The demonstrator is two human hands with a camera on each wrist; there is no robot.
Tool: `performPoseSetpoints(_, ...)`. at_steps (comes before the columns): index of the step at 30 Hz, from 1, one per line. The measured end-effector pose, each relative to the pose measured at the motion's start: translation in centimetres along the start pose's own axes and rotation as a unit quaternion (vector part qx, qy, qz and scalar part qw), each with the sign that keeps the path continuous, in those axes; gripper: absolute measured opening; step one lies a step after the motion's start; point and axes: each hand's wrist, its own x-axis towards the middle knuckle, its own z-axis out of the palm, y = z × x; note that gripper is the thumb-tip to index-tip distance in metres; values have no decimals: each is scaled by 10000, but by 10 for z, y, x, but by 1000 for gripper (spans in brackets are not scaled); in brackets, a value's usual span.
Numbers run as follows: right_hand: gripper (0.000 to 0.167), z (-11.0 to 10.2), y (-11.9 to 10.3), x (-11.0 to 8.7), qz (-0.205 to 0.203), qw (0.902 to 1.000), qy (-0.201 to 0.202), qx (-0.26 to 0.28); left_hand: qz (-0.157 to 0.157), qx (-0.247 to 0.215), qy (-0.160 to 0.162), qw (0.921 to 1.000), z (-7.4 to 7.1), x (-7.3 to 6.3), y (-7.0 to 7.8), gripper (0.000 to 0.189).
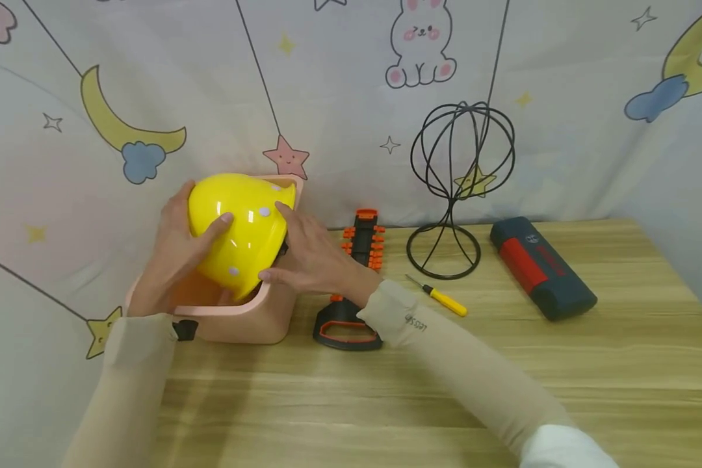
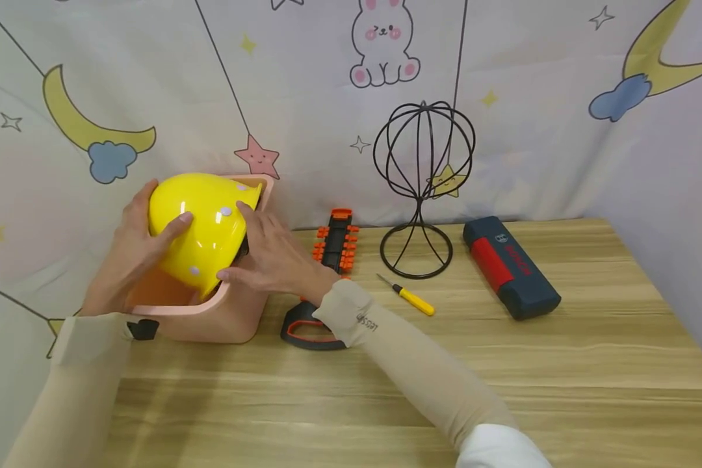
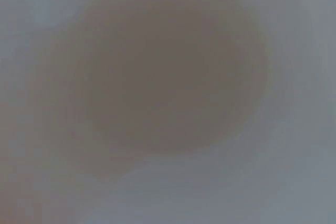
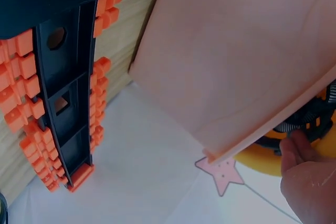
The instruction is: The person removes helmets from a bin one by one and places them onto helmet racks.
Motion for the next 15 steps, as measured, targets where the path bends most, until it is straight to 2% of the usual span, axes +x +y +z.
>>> performPoseSetpoints(9,122,-10,3,0,-576,9953,779,-37,441,169,682,9966,-5,-1,20,97)
performPoseSetpoints(15,123,-18,-2,-4,-729,9919,1040,36,896,43,1212,9886,-11,-6,33,94)
